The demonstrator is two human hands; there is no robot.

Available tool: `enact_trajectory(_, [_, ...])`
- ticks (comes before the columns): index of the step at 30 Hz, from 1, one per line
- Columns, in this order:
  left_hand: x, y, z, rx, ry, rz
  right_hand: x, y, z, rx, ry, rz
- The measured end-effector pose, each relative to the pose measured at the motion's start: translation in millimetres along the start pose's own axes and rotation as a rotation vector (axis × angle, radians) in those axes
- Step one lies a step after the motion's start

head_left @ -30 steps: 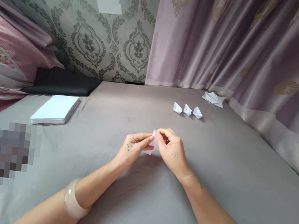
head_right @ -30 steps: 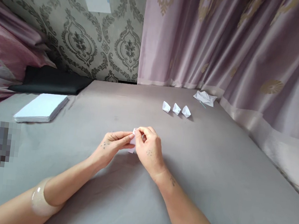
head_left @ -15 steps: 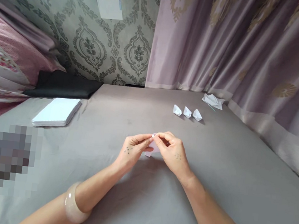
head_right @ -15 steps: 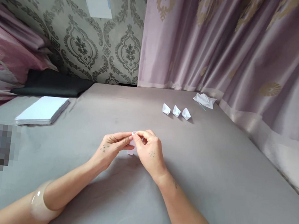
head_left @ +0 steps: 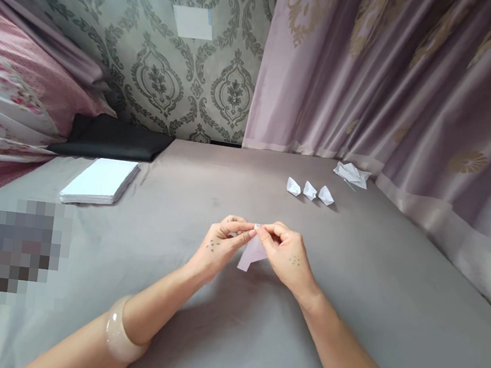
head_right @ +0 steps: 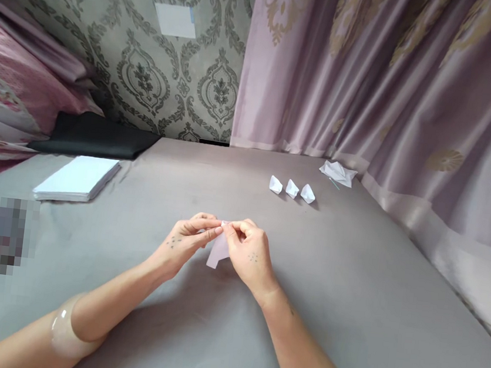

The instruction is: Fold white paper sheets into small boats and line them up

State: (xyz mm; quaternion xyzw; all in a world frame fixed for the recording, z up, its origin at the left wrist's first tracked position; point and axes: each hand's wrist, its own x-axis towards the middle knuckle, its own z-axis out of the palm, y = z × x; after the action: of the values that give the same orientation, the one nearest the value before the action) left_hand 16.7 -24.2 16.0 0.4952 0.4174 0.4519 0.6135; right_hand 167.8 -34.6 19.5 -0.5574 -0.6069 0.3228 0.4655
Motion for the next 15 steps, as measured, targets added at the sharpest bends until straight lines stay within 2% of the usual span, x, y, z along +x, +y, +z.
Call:
enact_trajectory(5, [1.1,0.2,-3.0,-0.059,-0.049,-0.05,-1.3,-4.0,-1.2,-0.007,-0.017,0.021])
enact_trajectory(11, [3.1,-6.2,-2.8,-0.166,0.074,-0.073,-4.5,-5.0,2.3,-0.057,-0.029,-0.046])
enact_trajectory(15, [2.3,-6.4,-0.2,-0.201,0.08,-0.086,-4.8,-1.8,3.5,-0.071,-0.017,-0.025])
